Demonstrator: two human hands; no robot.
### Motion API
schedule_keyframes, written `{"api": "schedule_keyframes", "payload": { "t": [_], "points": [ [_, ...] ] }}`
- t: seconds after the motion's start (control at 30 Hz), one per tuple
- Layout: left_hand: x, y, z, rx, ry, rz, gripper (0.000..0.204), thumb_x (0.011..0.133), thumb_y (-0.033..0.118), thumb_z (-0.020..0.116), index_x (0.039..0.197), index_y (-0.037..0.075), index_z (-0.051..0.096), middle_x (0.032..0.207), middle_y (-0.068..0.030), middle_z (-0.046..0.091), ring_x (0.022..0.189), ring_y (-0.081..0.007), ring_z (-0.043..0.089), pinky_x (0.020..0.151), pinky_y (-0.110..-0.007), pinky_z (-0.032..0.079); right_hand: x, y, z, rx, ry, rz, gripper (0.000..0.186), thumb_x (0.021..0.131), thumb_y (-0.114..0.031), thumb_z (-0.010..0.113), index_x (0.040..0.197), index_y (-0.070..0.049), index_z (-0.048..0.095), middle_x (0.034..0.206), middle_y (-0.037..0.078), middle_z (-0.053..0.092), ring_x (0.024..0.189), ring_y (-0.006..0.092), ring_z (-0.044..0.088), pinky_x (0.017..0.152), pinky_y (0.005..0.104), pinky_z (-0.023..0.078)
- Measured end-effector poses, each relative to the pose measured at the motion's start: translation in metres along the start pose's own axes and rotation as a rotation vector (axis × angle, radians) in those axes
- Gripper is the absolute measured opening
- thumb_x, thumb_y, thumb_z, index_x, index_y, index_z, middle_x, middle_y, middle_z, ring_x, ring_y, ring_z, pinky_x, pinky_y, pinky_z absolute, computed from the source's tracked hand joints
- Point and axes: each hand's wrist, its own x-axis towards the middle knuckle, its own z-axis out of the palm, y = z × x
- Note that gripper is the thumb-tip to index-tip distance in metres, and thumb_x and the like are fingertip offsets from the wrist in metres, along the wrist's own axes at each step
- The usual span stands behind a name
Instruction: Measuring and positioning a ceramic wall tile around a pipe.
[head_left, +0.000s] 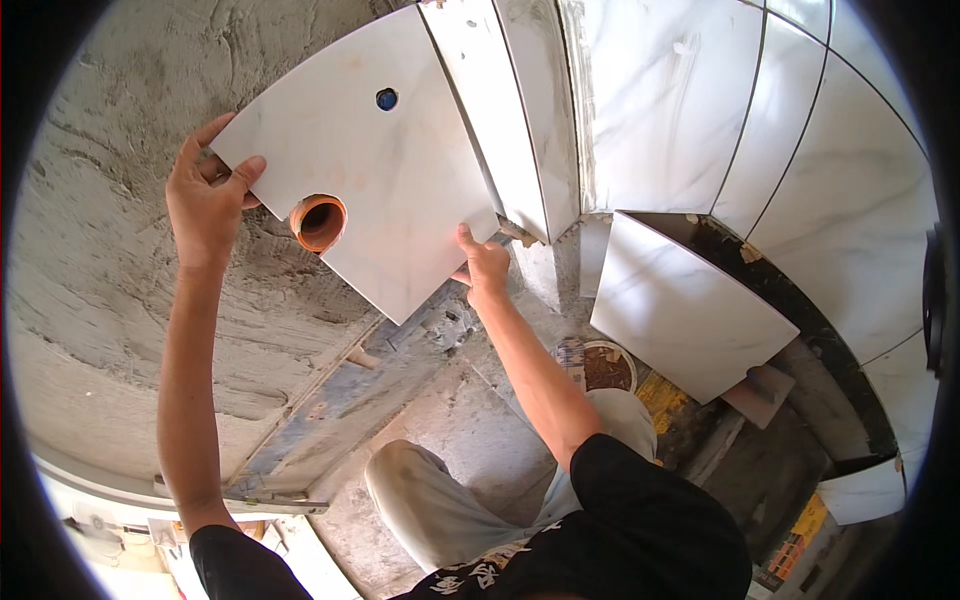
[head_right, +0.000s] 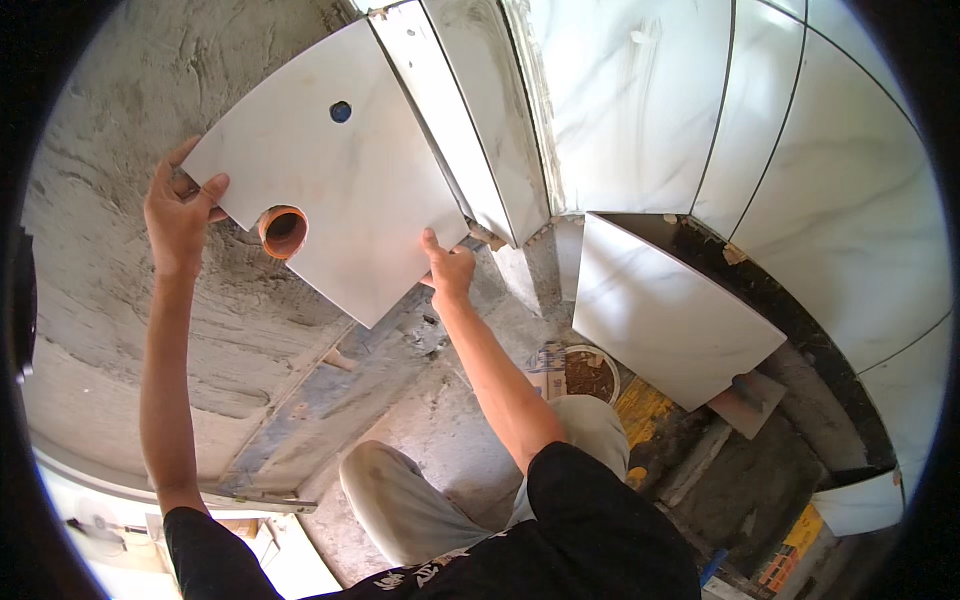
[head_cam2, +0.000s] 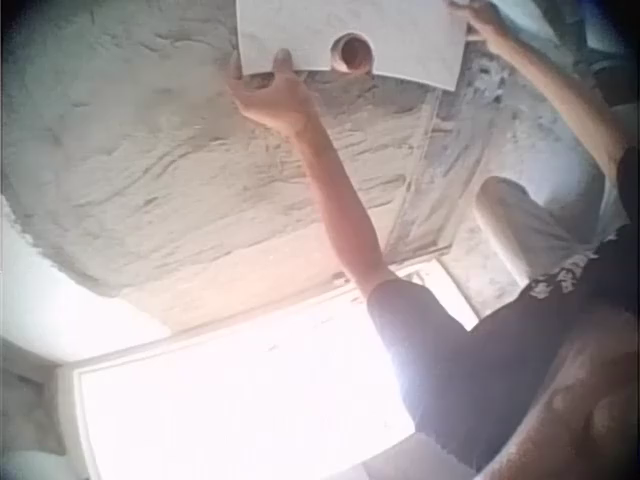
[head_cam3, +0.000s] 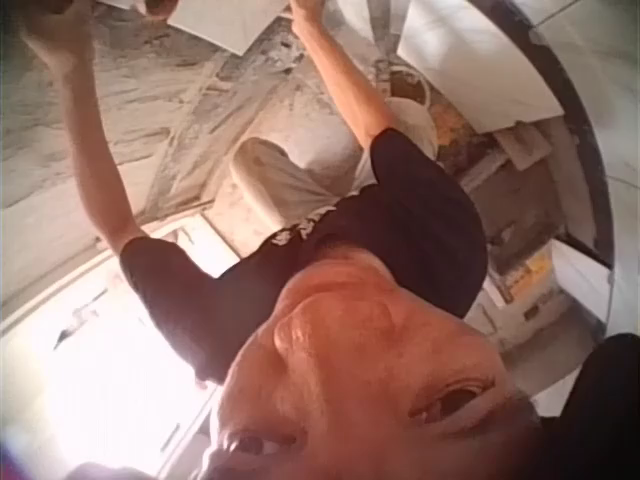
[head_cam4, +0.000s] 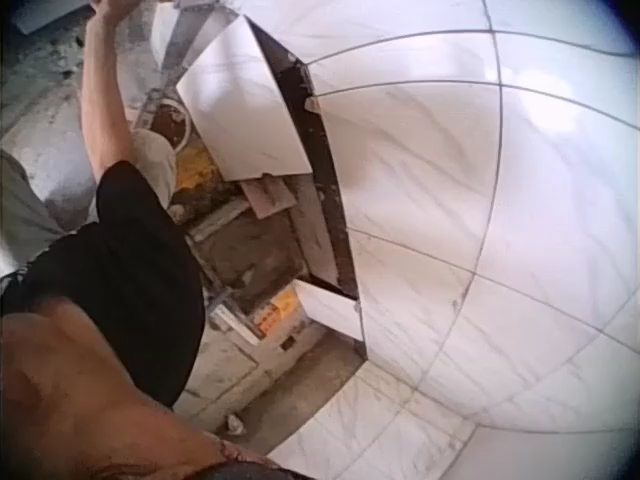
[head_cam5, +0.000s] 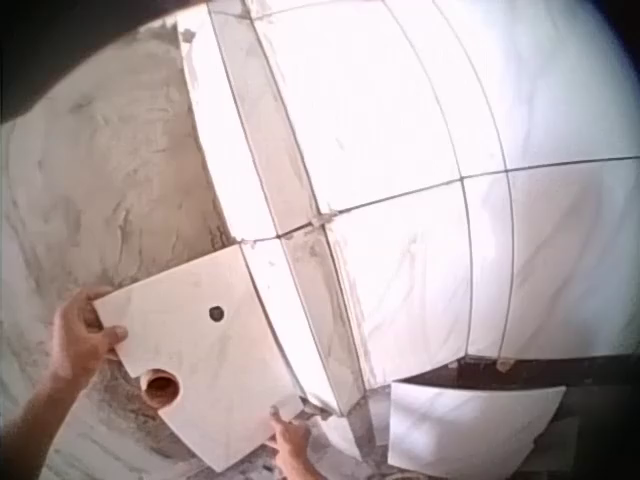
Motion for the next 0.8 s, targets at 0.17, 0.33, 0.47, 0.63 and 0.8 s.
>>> {"api": "schedule_keyframes", "payload": {
  "t": [0.17,0.33,0.47,0.63,0.8],
  "points": [
    [-0.002,0.002,0.000,-0.030,0.014,-0.006,0.051,0.087,-0.005,0.071,0.135,0.000,0.055,0.110,-0.0171,0.072,0.091,-0.0177,0.072,0.070,-0.030,0.064,0.007,0.003,-0.003,-0.129,0.079,-0.072,0.041,0.084,-0.034,0.084,0.092,0.002,0.066,0.086,0.011,0.069,0.073,0.0215,0.069,0.056,0.0414,0.062],
    [-0.005,0.008,0.002,-0.004,0.025,-0.016,0.052,0.087,-0.005,0.072,0.136,0.000,0.055,0.110,-0.0176,0.072,0.092,-0.0185,0.072,0.070,-0.030,0.064,0.012,0.008,-0.002,-0.108,0.089,-0.117,0.041,0.084,-0.033,0.084,0.091,0.005,0.067,0.081,0.010,0.067,0.068,0.0203,0.068,0.049,0.0373,0.060],
    [-0.009,0.004,0.004,-0.073,0.010,-0.018,0.053,0.087,-0.004,0.072,0.136,0.000,0.054,0.110,-0.0186,0.072,0.092,-0.0192,0.072,0.071,-0.031,0.065,0.014,0.013,-0.004,-0.121,0.131,-0.148,0.039,0.084,-0.031,0.083,0.088,0.004,0.067,0.077,0.009,0.066,0.063,0.0194,0.066,0.045,0.0340,0.057],
    [-0.009,0.002,-0.003,-0.021,0.006,-0.005,0.056,0.088,0.003,0.075,0.139,0.000,0.053,0.110,-0.0143,0.073,0.090,-0.0172,0.072,0.068,-0.028,0.062,0.015,0.018,0.001,-0.181,0.103,-0.123,0.037,0.088,-0.033,0.081,0.097,0.000,0.067,0.091,0.009,0.069,0.079,0.0209,0.068,0.062,0.0416,0.061],
    [-0.011,-0.002,-0.002,-0.055,-0.028,-0.028,0.052,0.087,-0.004,0.073,0.136,-0.002,0.054,0.111,-0.0184,0.072,0.092,-0.0181,0.072,0.069,-0.029,0.064,0.034,0.040,-0.006,-0.246,0.215,-0.290,0.034,0.087,-0.031,0.081,0.095,-0.001,0.066,0.082,0.006,0.067,0.070,0.0159,0.063,0.050,0.0348,0.053]
  ]
}}
